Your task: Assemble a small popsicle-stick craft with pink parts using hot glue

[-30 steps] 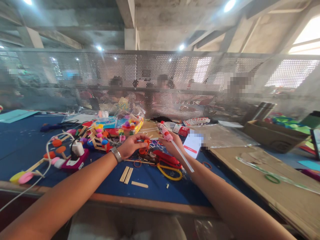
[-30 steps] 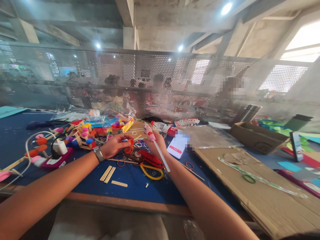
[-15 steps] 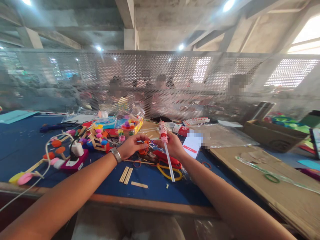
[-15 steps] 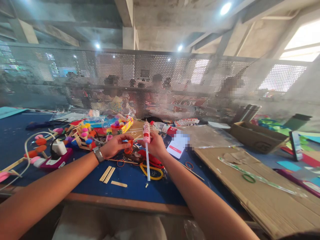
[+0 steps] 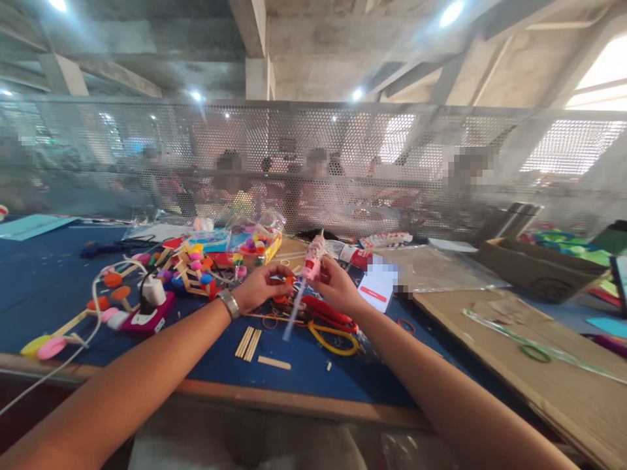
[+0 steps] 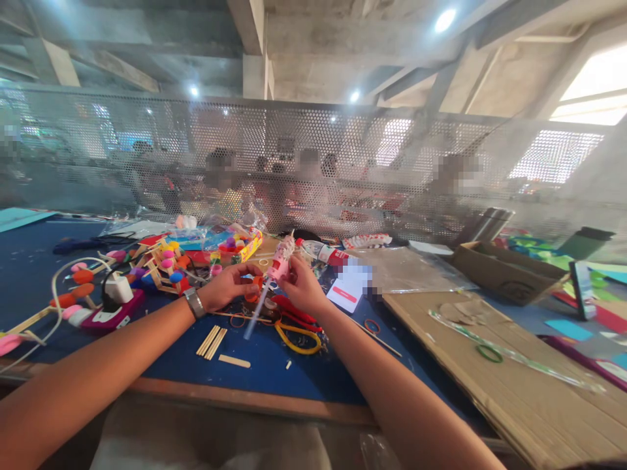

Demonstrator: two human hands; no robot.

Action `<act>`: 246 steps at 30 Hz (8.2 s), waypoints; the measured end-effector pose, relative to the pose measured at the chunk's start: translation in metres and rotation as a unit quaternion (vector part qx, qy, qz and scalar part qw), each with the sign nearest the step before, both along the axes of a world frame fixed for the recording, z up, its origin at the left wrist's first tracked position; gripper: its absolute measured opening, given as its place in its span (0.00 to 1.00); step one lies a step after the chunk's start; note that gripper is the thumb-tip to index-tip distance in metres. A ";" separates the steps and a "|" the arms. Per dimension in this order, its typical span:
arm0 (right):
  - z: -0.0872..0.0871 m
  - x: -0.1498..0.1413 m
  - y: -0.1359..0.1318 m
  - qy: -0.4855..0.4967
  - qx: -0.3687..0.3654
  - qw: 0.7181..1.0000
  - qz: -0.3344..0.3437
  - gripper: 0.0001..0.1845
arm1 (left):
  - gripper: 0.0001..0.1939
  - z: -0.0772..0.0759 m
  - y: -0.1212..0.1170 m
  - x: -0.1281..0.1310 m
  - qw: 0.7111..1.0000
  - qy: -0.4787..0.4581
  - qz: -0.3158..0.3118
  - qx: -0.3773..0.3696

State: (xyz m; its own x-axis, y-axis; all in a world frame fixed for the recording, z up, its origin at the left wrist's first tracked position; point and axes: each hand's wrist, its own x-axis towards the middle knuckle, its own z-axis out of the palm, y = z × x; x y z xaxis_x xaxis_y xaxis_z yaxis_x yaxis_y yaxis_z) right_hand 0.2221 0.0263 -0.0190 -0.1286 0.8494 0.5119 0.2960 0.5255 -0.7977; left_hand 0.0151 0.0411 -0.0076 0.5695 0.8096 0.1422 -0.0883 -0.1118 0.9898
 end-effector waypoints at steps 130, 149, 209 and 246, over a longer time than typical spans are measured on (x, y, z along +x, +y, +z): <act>0.004 -0.006 -0.016 -0.056 -0.030 0.997 0.044 0.16 | 0.24 -0.002 -0.003 0.001 0.995 0.012 -0.073 -0.070; 0.005 -0.005 -0.014 -0.068 0.004 0.997 0.027 0.17 | 0.21 -0.006 -0.002 0.001 0.998 -0.029 -0.051 -0.035; 0.004 -0.007 -0.015 -0.094 0.006 0.995 0.019 0.16 | 0.22 -0.004 -0.001 0.000 0.997 -0.004 -0.058 -0.041; 0.005 -0.008 -0.019 -0.111 0.018 0.993 0.021 0.14 | 0.22 -0.005 0.000 0.002 0.997 -0.012 -0.069 -0.029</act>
State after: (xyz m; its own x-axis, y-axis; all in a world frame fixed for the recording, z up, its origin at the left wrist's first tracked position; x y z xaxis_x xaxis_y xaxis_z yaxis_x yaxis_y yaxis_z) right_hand 0.2144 0.0076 -0.0141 -0.2757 0.8228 0.4969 0.4396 0.5677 -0.6961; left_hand 0.0171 0.0410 -0.0128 0.6729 0.7311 0.1125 -0.1217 -0.0405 0.9917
